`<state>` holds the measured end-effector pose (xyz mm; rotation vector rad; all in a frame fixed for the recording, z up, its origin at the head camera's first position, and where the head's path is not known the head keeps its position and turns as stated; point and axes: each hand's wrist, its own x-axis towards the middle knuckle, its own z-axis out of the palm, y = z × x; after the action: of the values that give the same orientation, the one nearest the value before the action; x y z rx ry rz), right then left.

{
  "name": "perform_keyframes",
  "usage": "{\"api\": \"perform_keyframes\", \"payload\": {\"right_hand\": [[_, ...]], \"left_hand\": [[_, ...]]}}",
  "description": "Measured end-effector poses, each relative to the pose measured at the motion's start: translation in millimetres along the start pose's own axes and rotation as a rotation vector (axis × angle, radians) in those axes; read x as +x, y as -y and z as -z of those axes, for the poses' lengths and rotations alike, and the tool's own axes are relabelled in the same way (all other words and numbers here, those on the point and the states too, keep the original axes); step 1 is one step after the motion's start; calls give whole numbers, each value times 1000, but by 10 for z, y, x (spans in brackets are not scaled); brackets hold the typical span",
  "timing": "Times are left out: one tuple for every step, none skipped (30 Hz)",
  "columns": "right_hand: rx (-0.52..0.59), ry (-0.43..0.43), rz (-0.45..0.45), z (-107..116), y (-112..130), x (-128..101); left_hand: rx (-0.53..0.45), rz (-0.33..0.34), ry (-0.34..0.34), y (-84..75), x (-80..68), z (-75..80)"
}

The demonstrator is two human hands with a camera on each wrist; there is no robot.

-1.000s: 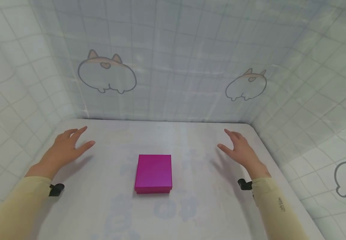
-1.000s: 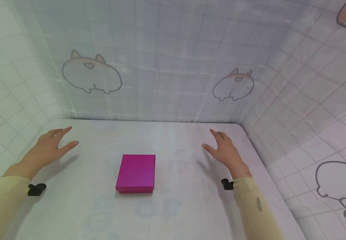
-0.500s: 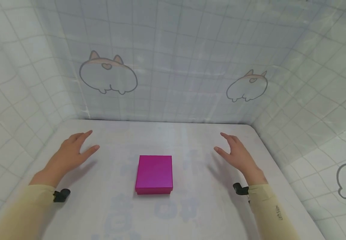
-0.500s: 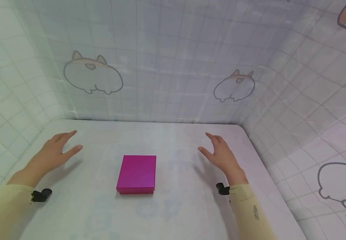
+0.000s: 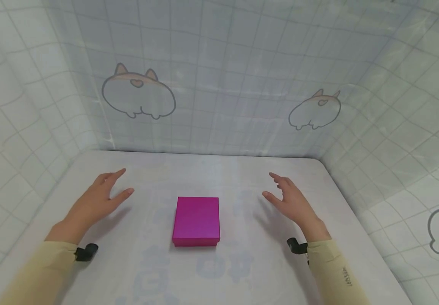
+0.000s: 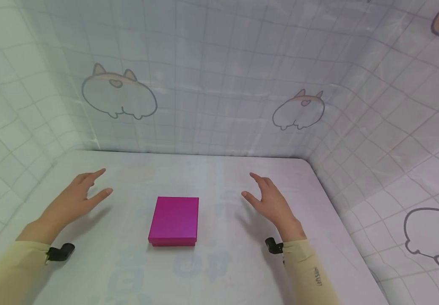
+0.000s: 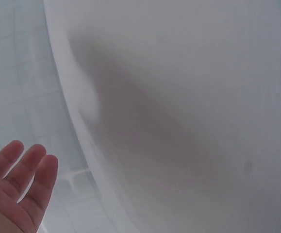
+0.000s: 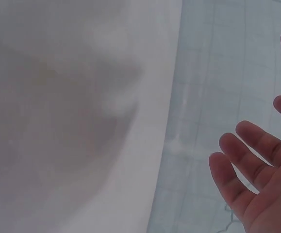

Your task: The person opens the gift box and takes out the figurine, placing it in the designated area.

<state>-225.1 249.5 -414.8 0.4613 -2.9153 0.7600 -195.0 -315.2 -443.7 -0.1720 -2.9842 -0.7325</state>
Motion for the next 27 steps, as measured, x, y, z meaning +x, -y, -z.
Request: {"api": "perform_keyframes", "payload": {"right_hand": [[2,0,3,-19,25,-4],[5,0,7,-39,51,-6],[6,1,11,-60,76,-8],[6,2,15,-83,99,-8],[8,4,22,-106,124,-6],[14,7,25,-128,148,-4],[22,10,30,-151,170,-1],[27,14,35,-174,192,1],[35,18,40,-196,213,2],[43,22,44,-214,235,0],[52,25,48,-232,256,-3],[59,27,48,-251,275,-7],[59,31,47,-269,294,-11],[65,34,48,-284,315,-17],[69,38,47,-300,335,-23],[70,41,47,-315,355,-29],[68,45,49,-331,375,-32],[66,50,54,-348,393,-35],[68,54,58,-361,413,-39],[75,57,64,-371,435,-41],[77,59,71,-382,456,-42],[77,61,77,-392,478,-41],[79,63,82,-401,500,-39],[85,64,88,-409,523,-36],[93,67,88,-413,549,-34],[97,70,90,-420,572,-31],[98,74,89,-427,594,-29]], "left_hand": [[-7,-5,-3,-16,-6,-7],[-14,-11,-6,-36,-12,-13],[-23,-16,-11,-57,-21,-18],[-34,-21,-16,-81,-30,-24],[-46,-27,-22,-104,-39,-32],[-59,-32,-27,-129,-46,-41],[-71,-36,-33,-149,-52,-54],[-80,-37,-35,-172,-60,-67],[-89,-36,-35,-194,-67,-82],[-96,-36,-34,-217,-71,-97],[-100,-36,-33,-238,-73,-113],[-104,-32,-29,-259,-76,-128],[-104,-30,-28,-278,-79,-143],[-109,-27,-29,-301,-80,-156],[-113,-28,-29,-323,-84,-169],[-117,-33,-31,-347,-86,-183],[-121,-37,-31,-372,-90,-196],[-127,-43,-28,-397,-93,-210],[-138,-50,-25,-424,-98,-224],[-149,-57,-20,-454,-103,-236],[-158,-64,-13,-482,-109,-250],[-169,-67,-7,-511,-114,-260],[-177,-67,-1,-538,-119,-270],[-182,-69,1,-564,-120,-282],[-187,-68,3,-589,-122,-293],[-190,-67,5,-613,-124,-302],[-192,-66,7,-631,-125,-314]]}}
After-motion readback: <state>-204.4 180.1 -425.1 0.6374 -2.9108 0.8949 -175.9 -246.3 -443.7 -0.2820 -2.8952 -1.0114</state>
